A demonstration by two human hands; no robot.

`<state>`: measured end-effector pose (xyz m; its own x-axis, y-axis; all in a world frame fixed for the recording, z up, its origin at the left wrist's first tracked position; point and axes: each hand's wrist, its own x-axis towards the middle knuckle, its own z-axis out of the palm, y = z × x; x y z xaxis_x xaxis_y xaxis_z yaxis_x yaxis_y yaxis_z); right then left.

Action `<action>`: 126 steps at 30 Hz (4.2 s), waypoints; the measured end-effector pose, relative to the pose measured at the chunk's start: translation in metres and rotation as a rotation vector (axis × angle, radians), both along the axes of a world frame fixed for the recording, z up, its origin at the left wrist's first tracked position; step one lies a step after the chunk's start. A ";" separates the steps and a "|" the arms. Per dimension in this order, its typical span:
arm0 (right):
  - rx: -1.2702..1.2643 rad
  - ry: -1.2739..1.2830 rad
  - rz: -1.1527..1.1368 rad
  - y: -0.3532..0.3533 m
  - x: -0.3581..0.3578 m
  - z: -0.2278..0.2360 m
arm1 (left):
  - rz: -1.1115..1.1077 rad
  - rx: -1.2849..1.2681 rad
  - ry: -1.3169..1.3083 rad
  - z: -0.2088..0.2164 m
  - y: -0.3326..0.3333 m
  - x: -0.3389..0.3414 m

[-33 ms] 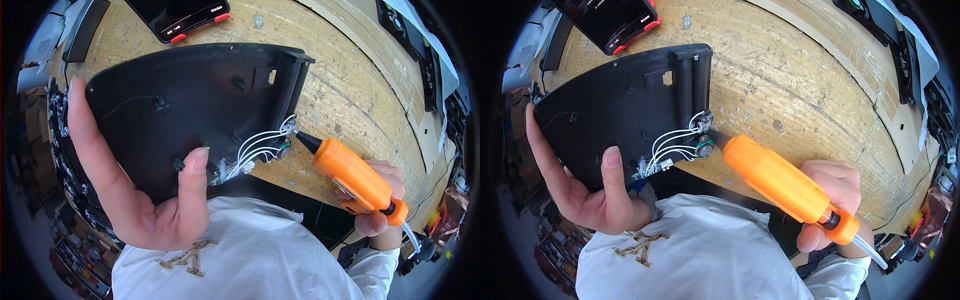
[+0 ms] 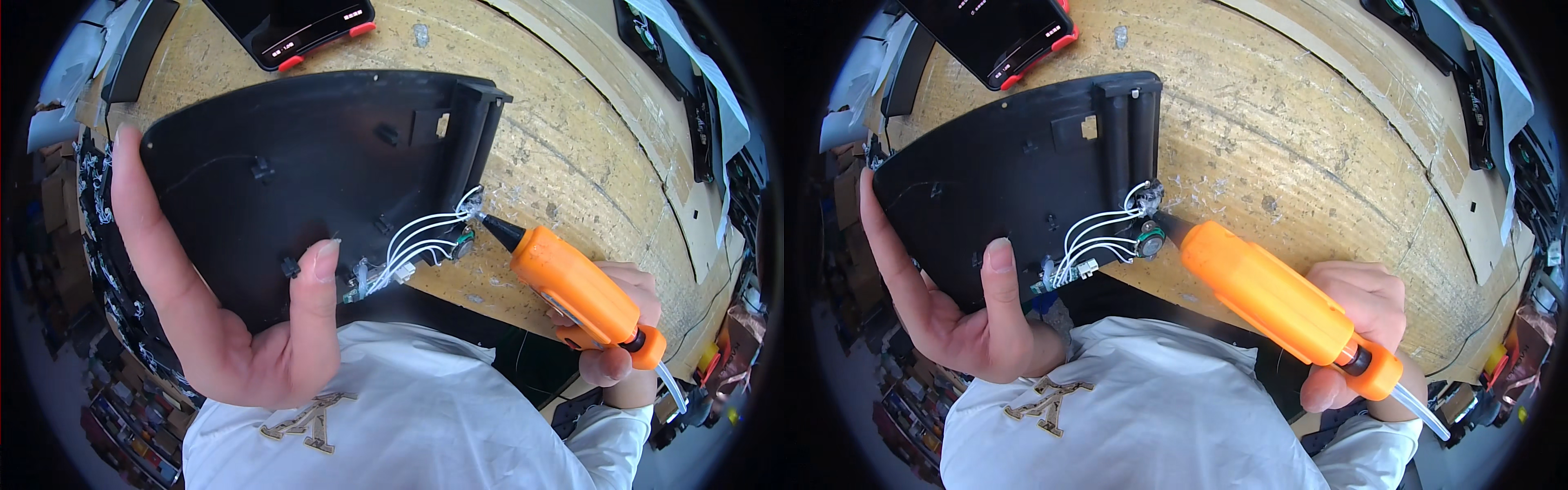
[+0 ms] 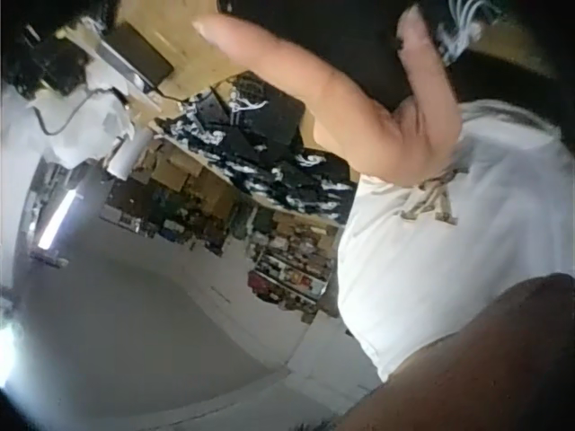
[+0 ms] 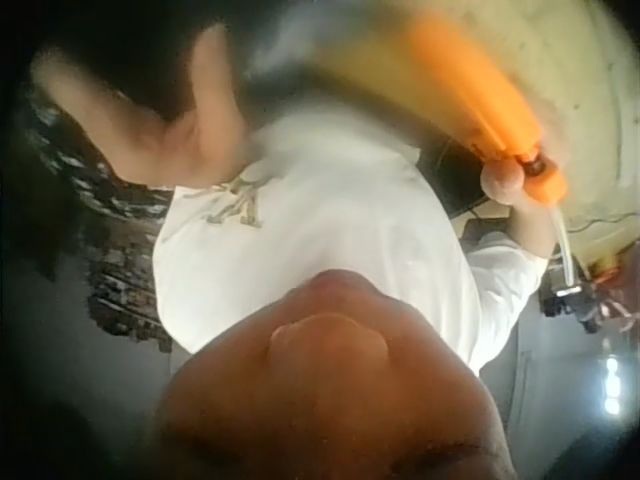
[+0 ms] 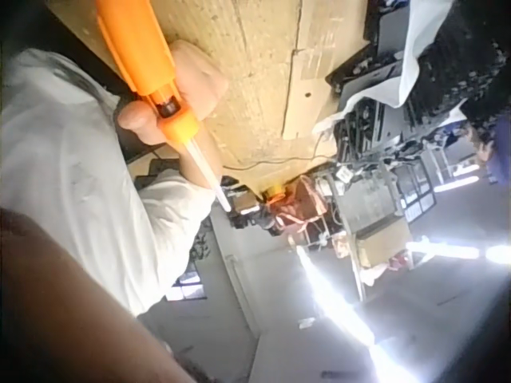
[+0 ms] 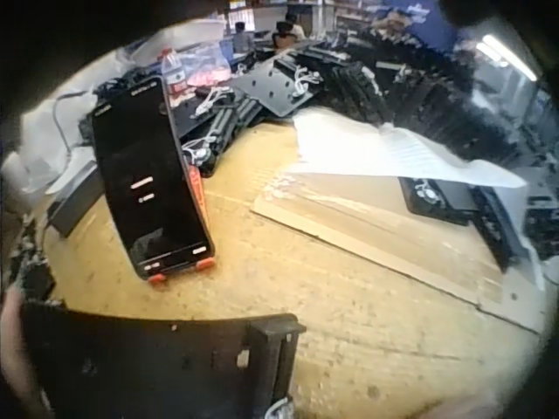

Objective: The person repairs a small electronic device by hand, manipulating white wires and a circuit board inside a black plastic casing. They use a hot glue gun to secure the internal components and wires to the casing. The person repeatedly adjusts the wires and applies glue to different areas of the device.

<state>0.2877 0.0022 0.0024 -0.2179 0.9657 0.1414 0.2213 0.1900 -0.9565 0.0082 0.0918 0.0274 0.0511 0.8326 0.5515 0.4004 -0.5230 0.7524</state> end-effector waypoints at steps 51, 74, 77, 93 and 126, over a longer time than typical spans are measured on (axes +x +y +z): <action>-0.168 -0.136 -0.041 0.012 -0.009 0.019 | -0.147 -0.529 -0.229 -0.026 0.009 -0.013; -0.220 -0.093 -0.117 0.008 -0.008 0.018 | -0.176 -0.550 -0.233 -0.023 0.009 -0.012; -0.217 -0.086 -0.113 0.007 -0.006 0.015 | -0.188 -0.551 -0.226 -0.022 0.010 -0.014; -0.240 0.033 -0.158 0.004 -0.004 0.009 | -0.250 -0.681 -0.366 -0.028 0.019 -0.025; -0.090 0.039 -0.025 0.001 0.005 0.002 | -0.235 -0.738 -0.384 -0.027 0.021 -0.029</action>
<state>0.2923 0.0036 0.0039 -0.1900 0.9799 0.0612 0.1876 0.0974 -0.9774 -0.0209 0.1130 0.0003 0.1874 0.9759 -0.1122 -0.0087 0.1159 0.9932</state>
